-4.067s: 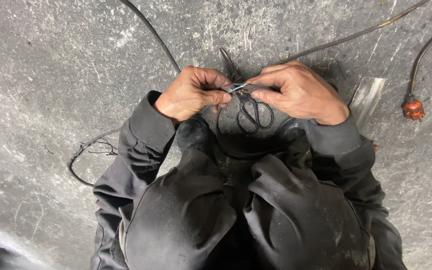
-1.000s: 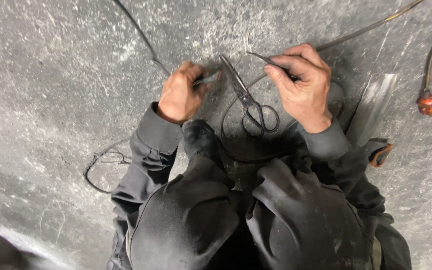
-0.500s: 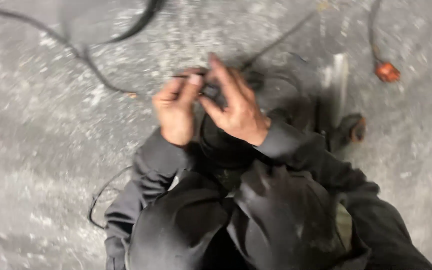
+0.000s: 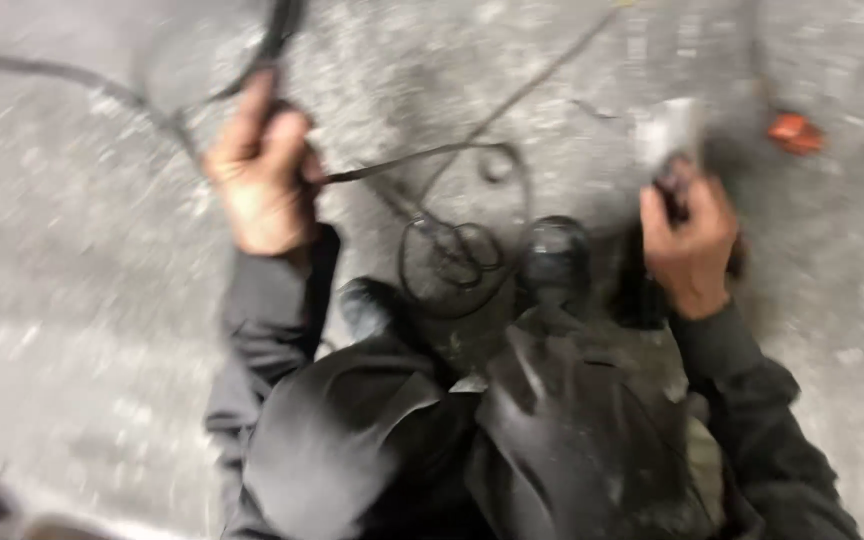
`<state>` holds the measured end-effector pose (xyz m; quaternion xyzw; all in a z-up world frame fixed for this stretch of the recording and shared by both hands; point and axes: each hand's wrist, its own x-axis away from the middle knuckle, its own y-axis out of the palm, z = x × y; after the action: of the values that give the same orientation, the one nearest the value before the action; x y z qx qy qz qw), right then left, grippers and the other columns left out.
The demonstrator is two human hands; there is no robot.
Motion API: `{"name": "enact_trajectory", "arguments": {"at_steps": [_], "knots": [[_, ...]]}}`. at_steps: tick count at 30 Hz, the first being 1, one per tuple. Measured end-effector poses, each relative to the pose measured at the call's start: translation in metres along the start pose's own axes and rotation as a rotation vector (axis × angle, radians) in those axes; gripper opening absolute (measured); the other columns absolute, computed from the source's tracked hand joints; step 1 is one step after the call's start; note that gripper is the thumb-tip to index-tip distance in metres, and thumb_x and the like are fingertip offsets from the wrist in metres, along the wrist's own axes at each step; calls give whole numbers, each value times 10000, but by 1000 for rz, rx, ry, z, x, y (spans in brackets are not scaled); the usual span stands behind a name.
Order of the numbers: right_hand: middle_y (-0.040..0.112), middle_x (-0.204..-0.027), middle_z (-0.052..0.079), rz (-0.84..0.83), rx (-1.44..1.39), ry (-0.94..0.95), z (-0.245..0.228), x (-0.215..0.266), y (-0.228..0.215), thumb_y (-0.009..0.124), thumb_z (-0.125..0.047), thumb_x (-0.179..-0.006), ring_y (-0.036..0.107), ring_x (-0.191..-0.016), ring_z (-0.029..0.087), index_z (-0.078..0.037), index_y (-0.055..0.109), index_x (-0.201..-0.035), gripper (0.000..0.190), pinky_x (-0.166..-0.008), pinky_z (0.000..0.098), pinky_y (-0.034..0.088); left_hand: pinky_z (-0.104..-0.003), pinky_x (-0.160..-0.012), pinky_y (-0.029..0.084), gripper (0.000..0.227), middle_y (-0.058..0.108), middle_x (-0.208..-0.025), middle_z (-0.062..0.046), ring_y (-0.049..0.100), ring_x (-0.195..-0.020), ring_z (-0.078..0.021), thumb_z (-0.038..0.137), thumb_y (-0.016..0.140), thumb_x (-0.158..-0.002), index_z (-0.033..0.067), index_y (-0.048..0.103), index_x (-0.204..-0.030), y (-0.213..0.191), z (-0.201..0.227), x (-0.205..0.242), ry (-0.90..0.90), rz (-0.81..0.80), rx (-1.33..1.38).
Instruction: Stripping insulation from electrical wires using a cleaver and scissors.
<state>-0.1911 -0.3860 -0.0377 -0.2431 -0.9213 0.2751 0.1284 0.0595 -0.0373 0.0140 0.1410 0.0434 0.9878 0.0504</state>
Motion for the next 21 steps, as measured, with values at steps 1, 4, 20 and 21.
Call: {"name": "enact_trajectory", "arguments": {"at_steps": [1,4,20,21], "knots": [[691,-1120,148,-64,63,-26,-8,7,7,753,-55,-1070,670,-950,236,22,644,-1316,280,-836,344,553,-285,-577,492,426,693,-997,-81,560,-646,-121,-47,637,-1078,-29,580,-1500,1,-4,3,-40,-7,-15],[678,-1077,156,-206,124,-180,-38,12,34,772,-93,-1016,680,-915,271,6,673,-1246,270,-800,361,554,-276,-615,497,445,704,-1058,-87,580,-703,-122,-38,636,-1053,-28,567,-1492,2,2,4,-58,-26,4],[540,-1070,204,-881,490,-618,-72,30,170,824,-333,-796,587,-965,389,15,454,-1471,844,-822,465,550,-338,-737,597,587,724,-1000,-123,732,-887,-214,-68,685,-961,-56,447,-1497,2,-7,9,-190,-111,530],[540,-1070,204,-885,504,-630,-71,31,172,824,-333,-796,587,-965,389,15,454,-1471,844,-822,465,550,-338,-737,597,587,724,-1000,-123,732,-887,-214,-68,685,-961,-56,447,-1497,-1,-6,12,-179,-105,545]]}}
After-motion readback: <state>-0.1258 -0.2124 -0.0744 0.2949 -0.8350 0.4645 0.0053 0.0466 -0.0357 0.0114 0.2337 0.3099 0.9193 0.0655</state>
